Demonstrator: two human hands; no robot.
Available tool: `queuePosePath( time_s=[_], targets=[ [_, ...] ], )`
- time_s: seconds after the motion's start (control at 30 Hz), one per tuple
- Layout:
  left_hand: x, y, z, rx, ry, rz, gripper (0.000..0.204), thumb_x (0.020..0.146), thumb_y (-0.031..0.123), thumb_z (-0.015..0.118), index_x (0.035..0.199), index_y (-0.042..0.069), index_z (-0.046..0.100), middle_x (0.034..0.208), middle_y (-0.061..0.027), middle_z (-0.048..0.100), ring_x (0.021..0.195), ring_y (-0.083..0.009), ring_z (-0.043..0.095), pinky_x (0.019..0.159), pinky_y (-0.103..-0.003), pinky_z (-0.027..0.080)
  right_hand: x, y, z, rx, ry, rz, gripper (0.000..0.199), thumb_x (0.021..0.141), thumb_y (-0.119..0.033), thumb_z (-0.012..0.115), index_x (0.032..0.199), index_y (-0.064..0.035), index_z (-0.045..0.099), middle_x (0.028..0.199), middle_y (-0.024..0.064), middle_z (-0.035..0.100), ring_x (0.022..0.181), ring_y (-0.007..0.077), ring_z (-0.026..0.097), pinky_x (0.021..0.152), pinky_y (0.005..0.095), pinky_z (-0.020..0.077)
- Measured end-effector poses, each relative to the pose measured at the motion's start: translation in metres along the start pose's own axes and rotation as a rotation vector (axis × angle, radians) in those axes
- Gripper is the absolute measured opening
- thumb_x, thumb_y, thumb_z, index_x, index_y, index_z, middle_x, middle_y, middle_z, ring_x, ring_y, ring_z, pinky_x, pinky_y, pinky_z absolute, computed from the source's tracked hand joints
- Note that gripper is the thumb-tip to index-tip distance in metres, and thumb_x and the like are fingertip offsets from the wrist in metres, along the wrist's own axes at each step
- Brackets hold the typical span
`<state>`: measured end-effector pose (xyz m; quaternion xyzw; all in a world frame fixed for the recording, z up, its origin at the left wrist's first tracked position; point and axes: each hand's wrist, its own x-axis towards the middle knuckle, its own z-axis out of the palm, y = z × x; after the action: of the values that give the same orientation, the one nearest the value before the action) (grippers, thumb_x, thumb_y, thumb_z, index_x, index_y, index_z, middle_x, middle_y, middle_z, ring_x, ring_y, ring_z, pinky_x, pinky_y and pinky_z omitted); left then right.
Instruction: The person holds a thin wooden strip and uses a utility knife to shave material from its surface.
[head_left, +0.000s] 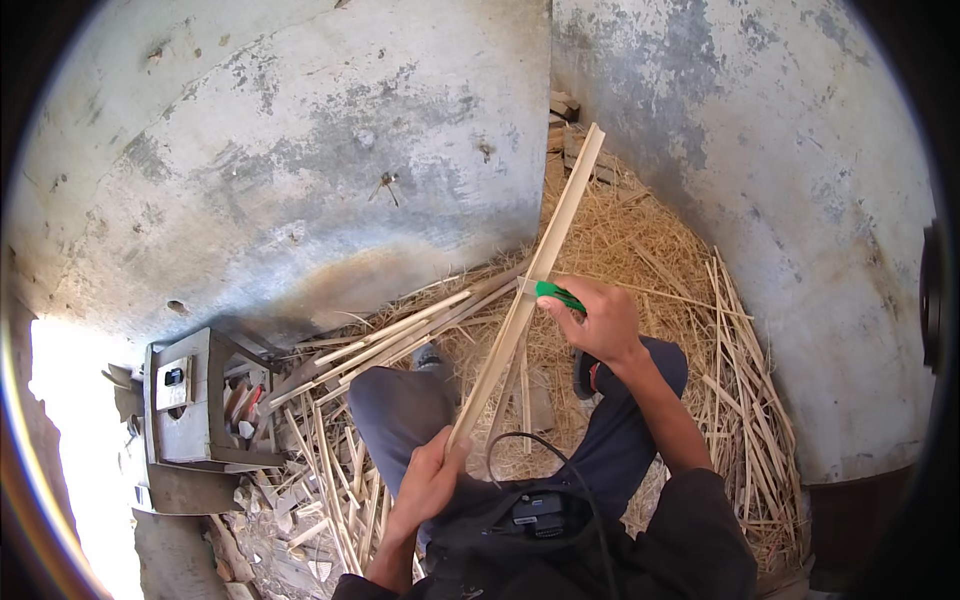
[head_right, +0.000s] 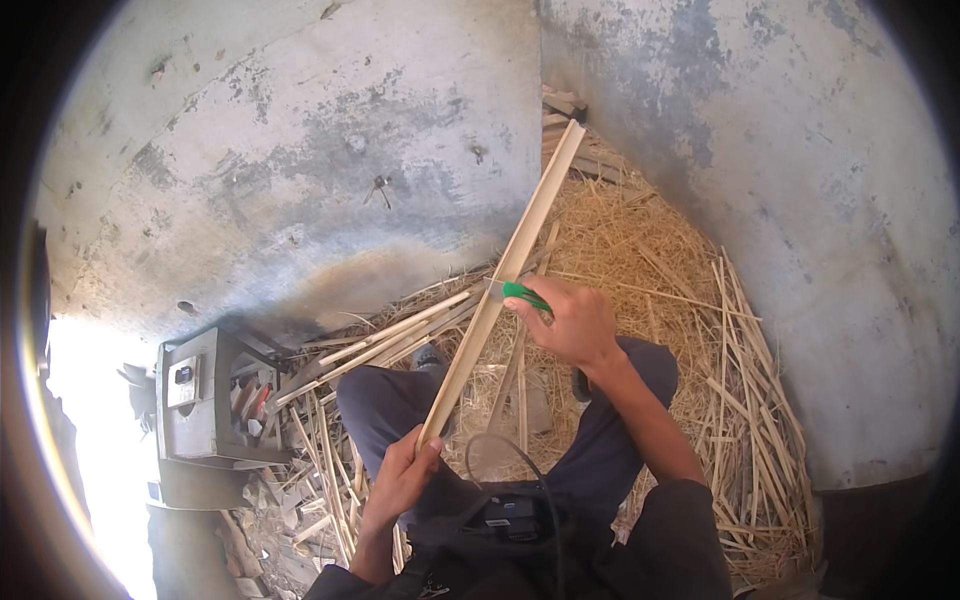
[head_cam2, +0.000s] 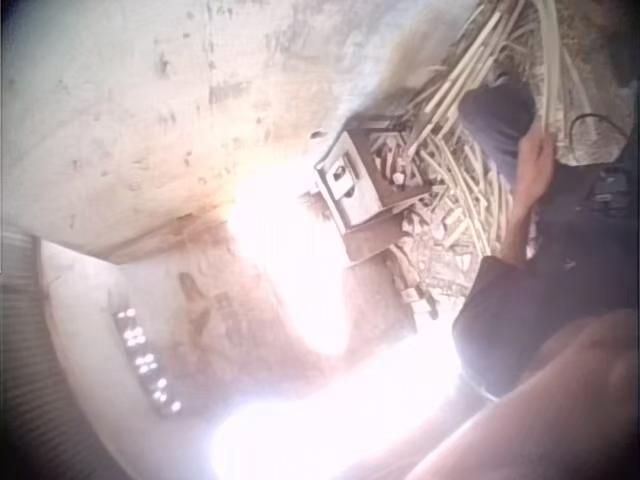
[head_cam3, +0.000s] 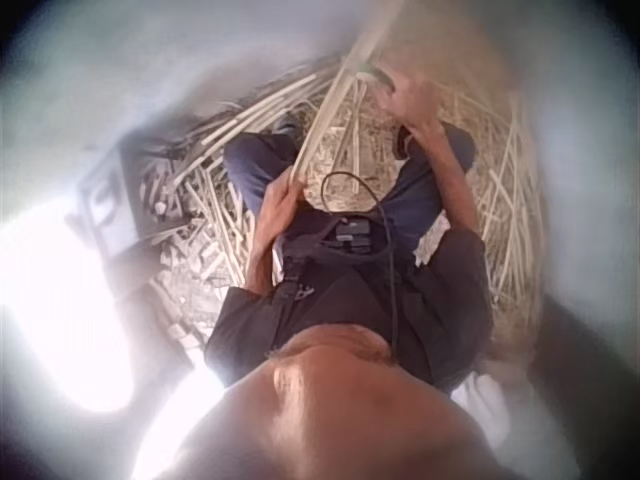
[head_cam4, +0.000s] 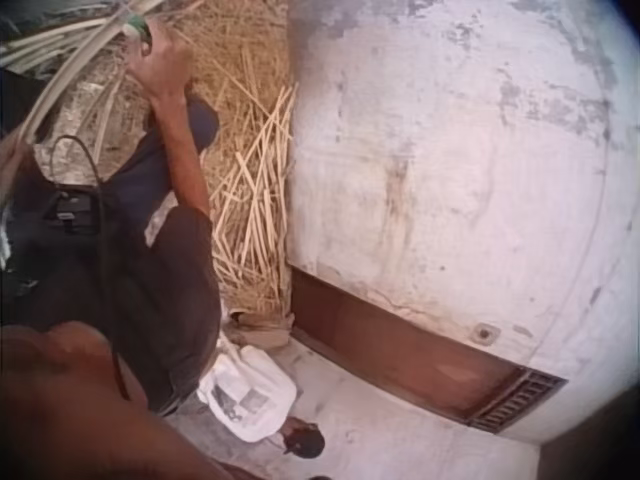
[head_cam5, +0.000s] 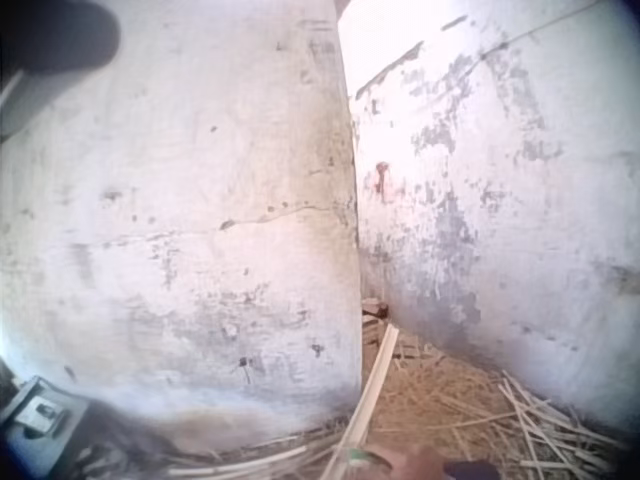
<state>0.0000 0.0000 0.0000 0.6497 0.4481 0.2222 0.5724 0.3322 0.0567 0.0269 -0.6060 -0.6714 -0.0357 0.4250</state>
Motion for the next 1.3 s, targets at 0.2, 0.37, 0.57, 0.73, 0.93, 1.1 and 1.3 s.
queuePosePath(
  time_s=[0.2,0.37,0.57,0.73,0.93,1.1,1.3],
  targets=[
    [-0.008,0.005,0.004,0.081,0.023,-0.046,0.034,0.116,0.027,0.054,0.09,0.004,0.056,0.069,0.0023,0.049,0.064,-0.007,0.045,0.058,-0.03,0.039,0.007,0.017,-0.004,-0.096,-0.008,-0.002,0.033,0.101,-0.043,0.075,0.11,-0.0125,0.081,0.086,0.0085,0.08,0.067,0.0258,0.076,0.058,0.0377,0.0562],
    [-0.013,0.0,-0.005,0.162,0.0,-0.054,0.033,0.114,0.028,0.056,0.094,0.002,0.059,0.069,0.0,0.053,0.064,-0.01,0.048,0.06,-0.032,0.041,0.02,0.041,-0.001,-0.137,-0.001,0.097,0.043,0.104,-0.048,0.071,0.112,-0.0067,0.081,0.073,0.0123,0.072,0.055,0.0252,0.064,0.053,0.0382,0.0485],
    [-0.032,-0.006,-0.012,0.187,-0.049,-0.169,0.032,0.113,0.028,0.059,0.095,0.002,0.06,0.072,-0.0031,0.058,0.067,-0.0127,0.054,0.063,-0.035,0.044,0.062,0.126,-0.036,-0.233,0.029,0.388,0.047,0.11,-0.05,0.063,0.117,-0.0072,0.081,0.057,0.0085,0.058,0.05,0.0184,0.053,0.052,0.0382,0.0422],
    [-0.022,-0.026,-0.018,0.282,0.041,-0.077,0.032,0.114,0.029,0.057,0.1,0.001,0.064,0.072,-0.0025,0.057,0.066,-0.012,0.053,0.062,-0.033,0.043,0.073,0.141,-0.055,-0.27,0.054,0.455,0.053,0.109,-0.053,0.06,0.122,-0.0044,0.078,0.066,0.011,0.064,0.057,0.0224,0.059,0.057,0.0409,0.0431],
    [-0.013,-0.017,-0.019,0.003,0.09,-0.132,0.044,0.12,0.037,0.042,0.121,0.002,0.068,0.071,0.0023,0.049,0.059,-0.0051,0.042,0.054,-0.024,0.034,0.041,0.092,-0.033,0.151,0.027,0.32,0.05,0.109,-0.05,0.063,0.128,-0.0051,0.073,0.074,0.0047,0.065,0.062,0.0155,0.057,0.059,0.0359,0.0416],
    [-0.004,-0.009,-0.019,-0.061,0.082,-0.119,0.046,0.12,0.037,0.042,0.133,0.001,0.068,0.073,0.0038,0.049,0.058,-0.0028,0.039,0.053,-0.022,0.031,0.01,0.007,-0.021,0.367,-0.168,0.244,0.043,0.107,-0.044,0.068,0.122,-0.0046,0.072,0.078,0.0045,0.067,0.064,0.0144,0.058,0.06,0.0326,0.0438],
    [0.005,-0.007,-0.006,-0.101,0.114,0.026,0.038,0.118,0.03,0.051,0.135,0.0,0.067,0.077,0.0054,0.051,0.065,-0.0011,0.041,0.056,-0.021,0.031,-0.024,-0.023,0.003,0.467,-0.259,0.088,0.035,0.104,-0.037,0.073,0.116,-0.0045,0.07,0.082,0.012,0.069,0.068,0.0243,0.069,0.063,0.0376,0.0518]
  ],
)
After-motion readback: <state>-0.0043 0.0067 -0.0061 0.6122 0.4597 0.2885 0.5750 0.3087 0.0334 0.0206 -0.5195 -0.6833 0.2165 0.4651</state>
